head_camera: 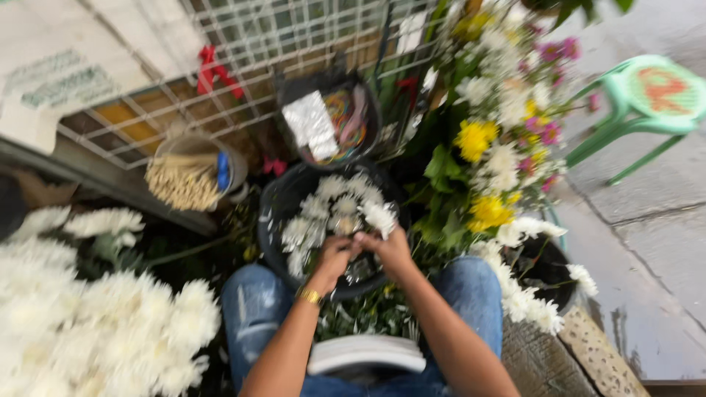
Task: The person prepares flowers by handling white blossoms in a black basin, picking up flower stems, and placing them into the basin.
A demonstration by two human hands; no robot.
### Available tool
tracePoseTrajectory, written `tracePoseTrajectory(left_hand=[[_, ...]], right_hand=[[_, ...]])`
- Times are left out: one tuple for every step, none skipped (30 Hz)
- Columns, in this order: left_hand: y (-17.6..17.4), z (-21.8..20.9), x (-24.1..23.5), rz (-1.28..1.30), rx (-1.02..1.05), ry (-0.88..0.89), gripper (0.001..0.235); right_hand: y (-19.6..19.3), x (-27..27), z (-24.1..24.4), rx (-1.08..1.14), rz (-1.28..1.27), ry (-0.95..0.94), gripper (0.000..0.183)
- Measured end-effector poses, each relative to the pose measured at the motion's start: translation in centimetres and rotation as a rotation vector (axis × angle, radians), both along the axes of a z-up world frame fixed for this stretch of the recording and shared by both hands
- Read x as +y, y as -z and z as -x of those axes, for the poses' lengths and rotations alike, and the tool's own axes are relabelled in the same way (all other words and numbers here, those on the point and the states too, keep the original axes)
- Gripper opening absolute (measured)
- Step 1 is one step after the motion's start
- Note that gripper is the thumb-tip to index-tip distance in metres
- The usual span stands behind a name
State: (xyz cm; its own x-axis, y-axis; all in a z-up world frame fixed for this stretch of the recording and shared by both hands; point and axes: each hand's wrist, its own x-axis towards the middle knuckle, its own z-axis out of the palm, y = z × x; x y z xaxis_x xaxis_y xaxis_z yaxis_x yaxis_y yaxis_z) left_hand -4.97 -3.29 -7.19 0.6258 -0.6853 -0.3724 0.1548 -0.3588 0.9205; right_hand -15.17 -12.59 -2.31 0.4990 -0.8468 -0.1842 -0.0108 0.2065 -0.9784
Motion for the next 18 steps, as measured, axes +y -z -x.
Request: tracePoseTrajectory(left_hand=[[0.7,-0.4,0.4,-0.031,0.010,-0.024,0.032],[1.6,-0.8,0.5,-0.024,-0.019,0.037,0.026],[2.4,-1.2,0.5,-0.016,-0.048,0.098,0.021],[2.0,-0.8,0.7,-0.028,-0.038,0.092,0.021],[1.5,-0.4,0.8,-0.041,0.054,0.128,0.022],[0.9,-0.1,0.3,-0.044,0.143,0.168,0.023],[0.1,-0.2,0.6,-0.046,0.149,0.166,0.023],[-0.7,-0.3,0.8,-0.046,0.285,0.155,0.020],[-1.7,-0.4,0.9,-0.046,0.420,0.143,0.017],[-1.9,-0.7,1.0,-0.044,0.420,0.142,0.017],[-2.2,-0.9,1.0,-0.016,0.486,0.143,0.016],[-2.5,-1.0,1.1,0.013,0.553,0.144,0.015],[-2.0,-1.2,1.0,0.015,0.554,0.143,0.015],[-1.4,-1.4,1.1,0.033,0.568,0.143,0.014],[-0.8,-1.5,1.1,0.050,0.581,0.142,0.012],[-1.9,-1.3,1.2,0.052,0.579,0.144,0.012],[-3.0,-1.1,1.2,0.023,0.494,0.113,0.011],[-4.1,-0.7,1.2,-0.007,0.410,0.090,0.015]], right_hand=[[0.1,0.2,0.2,0.010,-0.031,-0.024,0.052],[0.3,0.2,0.4,-0.053,-0.083,0.035,0.045],[0.5,0.1,0.6,-0.113,-0.135,0.096,0.039],[2.2,-0.2,0.6,-0.104,-0.146,0.091,0.039],[3.8,-0.6,0.6,-0.172,-0.216,0.107,0.043],[5.3,-1.4,0.6,-0.244,-0.276,0.127,0.048],[4.8,-1.1,0.6,-0.237,-0.278,0.126,0.048],[4.3,-0.8,0.6,-0.256,-0.324,0.106,0.046],[3.8,-0.6,0.5,-0.274,-0.371,0.087,0.045],[3.3,-0.4,0.5,-0.274,-0.369,0.085,0.045],[2.8,-0.3,0.4,-0.288,-0.375,0.056,0.045],[2.3,0.0,0.4,-0.301,-0.380,0.028,0.045],[1.5,0.2,0.2,-0.301,-0.379,0.027,0.045],[0.6,0.6,0.0,-0.311,-0.354,0.000,0.043],[-0.2,1.0,-0.1,-0.321,-0.329,-0.027,0.041],[0.2,1.1,0.0,-0.323,-0.326,-0.026,0.041],[0.7,1.3,0.2,-0.241,-0.254,-0.102,0.031],[1.1,1.4,0.6,-0.157,-0.182,-0.167,0.021]])
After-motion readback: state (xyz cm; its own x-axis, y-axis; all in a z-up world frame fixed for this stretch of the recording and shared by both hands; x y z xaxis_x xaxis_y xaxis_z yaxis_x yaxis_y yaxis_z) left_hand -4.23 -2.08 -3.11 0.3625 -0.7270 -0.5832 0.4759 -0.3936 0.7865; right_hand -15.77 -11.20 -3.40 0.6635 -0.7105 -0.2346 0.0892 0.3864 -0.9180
